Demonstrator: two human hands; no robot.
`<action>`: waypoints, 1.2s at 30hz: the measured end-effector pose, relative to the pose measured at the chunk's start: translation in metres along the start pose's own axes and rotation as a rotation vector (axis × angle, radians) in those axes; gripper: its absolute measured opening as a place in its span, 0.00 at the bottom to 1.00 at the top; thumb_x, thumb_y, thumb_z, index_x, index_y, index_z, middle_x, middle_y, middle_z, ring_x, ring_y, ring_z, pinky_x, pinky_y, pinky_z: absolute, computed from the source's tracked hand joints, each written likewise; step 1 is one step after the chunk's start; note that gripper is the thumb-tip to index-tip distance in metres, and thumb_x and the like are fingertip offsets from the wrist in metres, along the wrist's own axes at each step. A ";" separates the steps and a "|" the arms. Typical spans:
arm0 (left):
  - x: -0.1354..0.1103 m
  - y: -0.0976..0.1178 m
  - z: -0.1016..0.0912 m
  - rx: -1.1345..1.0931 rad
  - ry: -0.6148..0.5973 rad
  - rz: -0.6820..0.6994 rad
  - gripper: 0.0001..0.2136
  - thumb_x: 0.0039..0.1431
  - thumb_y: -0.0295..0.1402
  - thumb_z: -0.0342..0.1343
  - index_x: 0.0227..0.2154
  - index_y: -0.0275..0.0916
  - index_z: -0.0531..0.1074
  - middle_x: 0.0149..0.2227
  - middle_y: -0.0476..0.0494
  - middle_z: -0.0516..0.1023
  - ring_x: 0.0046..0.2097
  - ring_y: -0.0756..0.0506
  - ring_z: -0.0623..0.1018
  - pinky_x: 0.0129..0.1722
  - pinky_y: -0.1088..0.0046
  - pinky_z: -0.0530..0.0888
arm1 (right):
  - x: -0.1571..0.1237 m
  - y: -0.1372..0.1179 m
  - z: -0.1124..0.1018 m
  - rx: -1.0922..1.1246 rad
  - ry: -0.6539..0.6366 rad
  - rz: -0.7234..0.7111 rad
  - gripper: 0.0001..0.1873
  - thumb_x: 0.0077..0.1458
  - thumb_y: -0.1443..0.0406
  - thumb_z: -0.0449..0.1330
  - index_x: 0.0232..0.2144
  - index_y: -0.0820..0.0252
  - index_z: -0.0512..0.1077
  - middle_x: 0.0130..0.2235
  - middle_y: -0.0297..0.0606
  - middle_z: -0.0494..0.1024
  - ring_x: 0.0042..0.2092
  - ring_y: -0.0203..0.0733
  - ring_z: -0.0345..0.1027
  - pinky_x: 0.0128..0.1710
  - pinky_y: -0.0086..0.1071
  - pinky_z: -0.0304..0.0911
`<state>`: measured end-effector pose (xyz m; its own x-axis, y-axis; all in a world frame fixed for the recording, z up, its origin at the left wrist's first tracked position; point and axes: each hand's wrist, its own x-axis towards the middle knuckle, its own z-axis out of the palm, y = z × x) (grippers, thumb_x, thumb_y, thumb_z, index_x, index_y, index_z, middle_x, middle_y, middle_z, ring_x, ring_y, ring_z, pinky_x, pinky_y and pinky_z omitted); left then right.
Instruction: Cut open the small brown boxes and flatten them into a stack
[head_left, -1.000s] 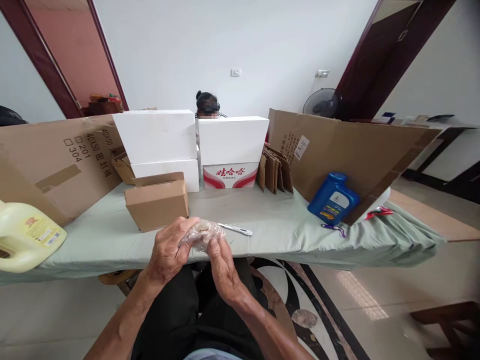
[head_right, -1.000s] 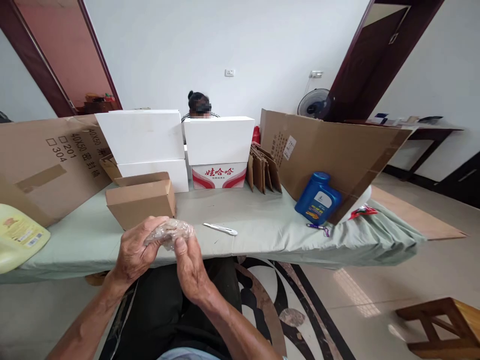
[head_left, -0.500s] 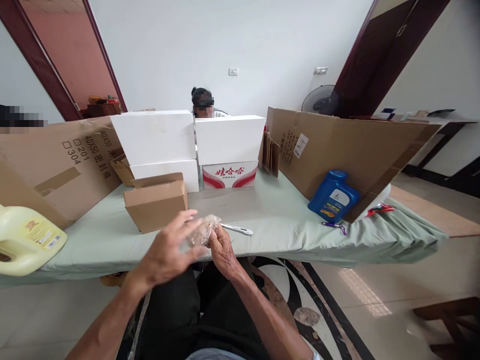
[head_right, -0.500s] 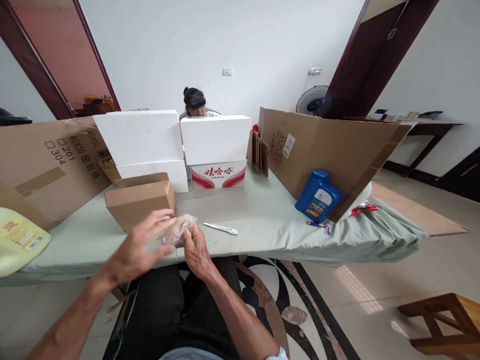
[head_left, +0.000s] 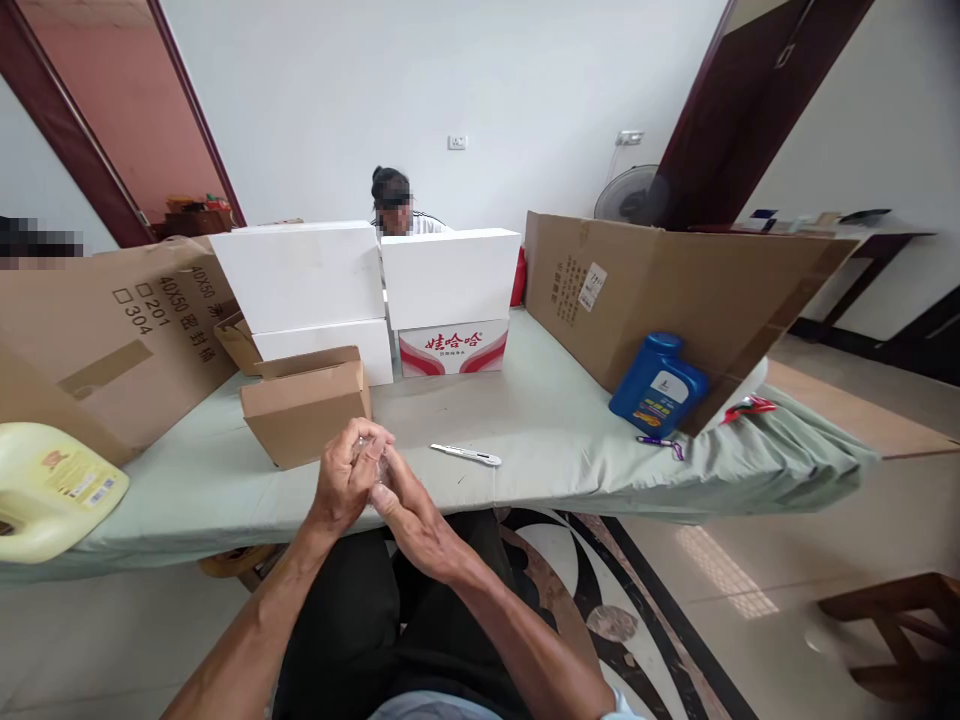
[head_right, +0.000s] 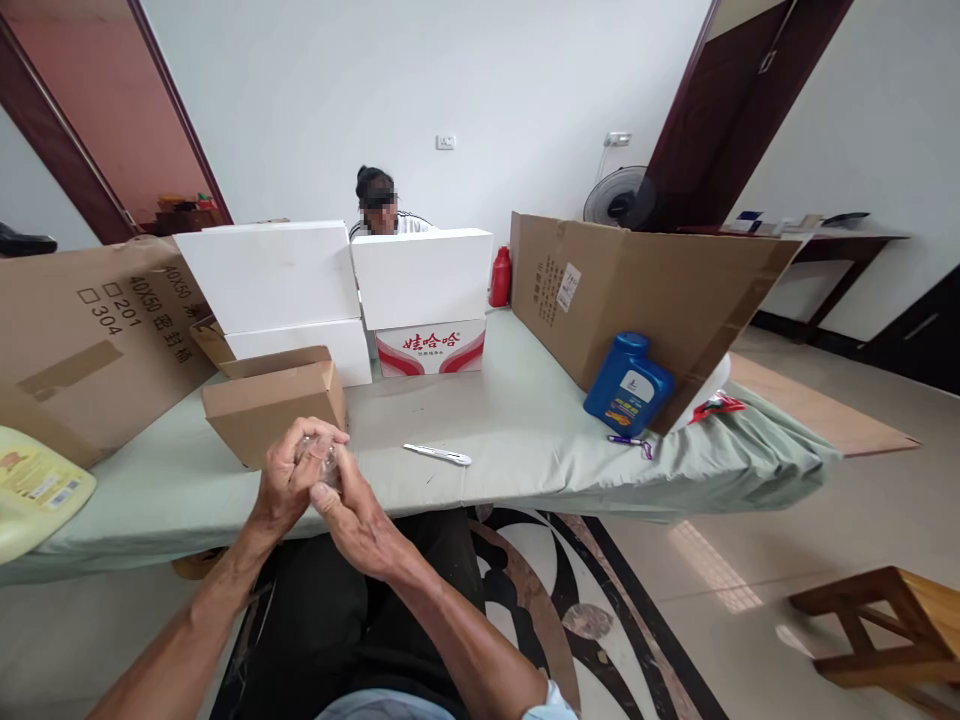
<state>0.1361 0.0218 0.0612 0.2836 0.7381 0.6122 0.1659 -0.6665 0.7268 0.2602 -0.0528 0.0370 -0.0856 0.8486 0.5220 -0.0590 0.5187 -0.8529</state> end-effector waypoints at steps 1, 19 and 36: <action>0.000 -0.001 0.002 -0.018 0.045 -0.024 0.18 0.74 0.50 0.53 0.37 0.42 0.76 0.41 0.41 0.85 0.44 0.42 0.84 0.46 0.66 0.78 | 0.001 0.004 0.004 -0.023 0.046 -0.016 0.31 0.75 0.45 0.55 0.69 0.55 0.66 0.57 0.45 0.76 0.57 0.47 0.70 0.65 0.42 0.65; -0.038 -0.024 -0.011 0.491 -0.321 0.638 0.17 0.68 0.45 0.64 0.52 0.39 0.75 0.43 0.39 0.77 0.44 0.38 0.78 0.45 0.63 0.79 | -0.025 0.038 -0.003 0.446 0.091 0.444 0.33 0.53 0.35 0.71 0.35 0.57 0.74 0.32 0.31 0.68 0.34 0.37 0.58 0.35 0.31 0.57; -0.062 -0.066 -0.019 0.733 -0.262 0.827 0.20 0.72 0.31 0.48 0.63 0.38 0.71 0.48 0.35 0.84 0.45 0.36 0.85 0.46 0.62 0.80 | -0.036 0.036 -0.018 0.244 -0.021 0.550 0.39 0.50 0.28 0.66 0.29 0.56 0.69 0.29 0.30 0.66 0.32 0.37 0.58 0.36 0.33 0.64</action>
<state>0.0891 0.0224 -0.0189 0.7374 0.0560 0.6731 0.3245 -0.9034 -0.2804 0.2786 -0.0628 -0.0125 -0.1878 0.9822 0.0067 -0.2268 -0.0368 -0.9733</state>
